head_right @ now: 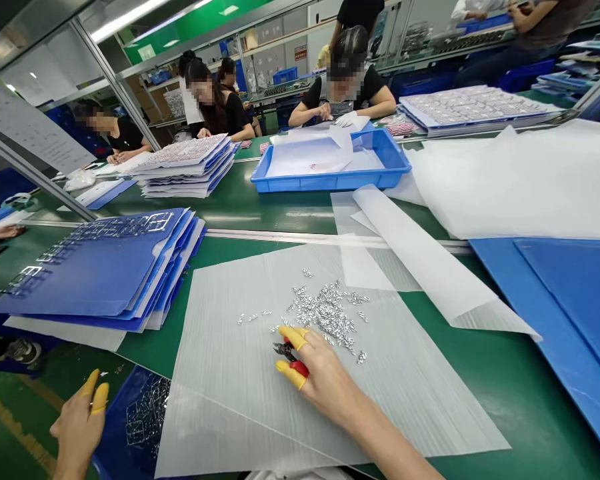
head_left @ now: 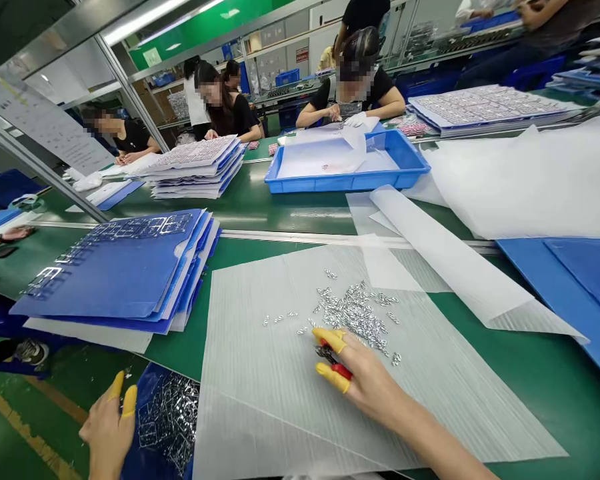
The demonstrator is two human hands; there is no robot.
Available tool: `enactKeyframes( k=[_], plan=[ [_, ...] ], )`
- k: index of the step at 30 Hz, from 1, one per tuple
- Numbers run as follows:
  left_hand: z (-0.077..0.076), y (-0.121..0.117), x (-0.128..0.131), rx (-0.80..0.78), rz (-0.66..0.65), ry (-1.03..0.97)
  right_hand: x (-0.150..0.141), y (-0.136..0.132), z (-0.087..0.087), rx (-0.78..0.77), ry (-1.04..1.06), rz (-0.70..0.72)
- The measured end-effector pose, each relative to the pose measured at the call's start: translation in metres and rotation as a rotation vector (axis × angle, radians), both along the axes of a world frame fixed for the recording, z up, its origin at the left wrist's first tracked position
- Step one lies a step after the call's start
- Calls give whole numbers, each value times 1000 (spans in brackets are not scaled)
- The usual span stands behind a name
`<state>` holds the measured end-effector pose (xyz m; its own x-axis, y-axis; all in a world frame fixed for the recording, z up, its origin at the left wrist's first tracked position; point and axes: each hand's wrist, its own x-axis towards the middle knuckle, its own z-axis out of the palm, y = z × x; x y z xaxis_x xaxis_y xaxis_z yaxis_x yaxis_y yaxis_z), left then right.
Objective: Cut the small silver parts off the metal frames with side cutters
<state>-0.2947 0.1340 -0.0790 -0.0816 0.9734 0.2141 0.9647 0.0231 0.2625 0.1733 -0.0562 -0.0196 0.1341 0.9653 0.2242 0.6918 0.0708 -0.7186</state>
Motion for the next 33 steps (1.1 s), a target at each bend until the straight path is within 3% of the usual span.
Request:
enactKeyframes(
  k=[3, 6, 8, 9, 12, 13, 16, 19, 25, 33],
  plan=[
    [-2, 6, 4, -16, 4, 148, 3, -10, -5, -4, 61, 51],
    [20, 1, 52, 119, -23, 62, 2, -19, -10, -1, 140, 3],
    [37, -9, 104, 241, -229, -99, -1, -23, -14, 23, 202, -100],
    [44, -15, 134, 278, -406, -175, -2, -25, -17, 34, 232, -150],
    [52, -26, 223, 169, -890, -291, -8, -28, -28, 66, 329, -247],
    [51, -27, 249, 114, -969, -280, -9, -29, -31, 73, 365, -266],
    [44, -27, 301, 33, -992, -236, -11, -36, -36, 93, 462, -283],
    [37, -24, 319, 9, -977, -241, -9, -46, -33, 56, 497, -191],
    [36, -20, 317, -84, -935, -362, -3, -56, -25, -62, 504, -32],
    [52, -29, 315, -330, -769, -805, 1, -47, -22, -50, 362, -72]
  ],
)
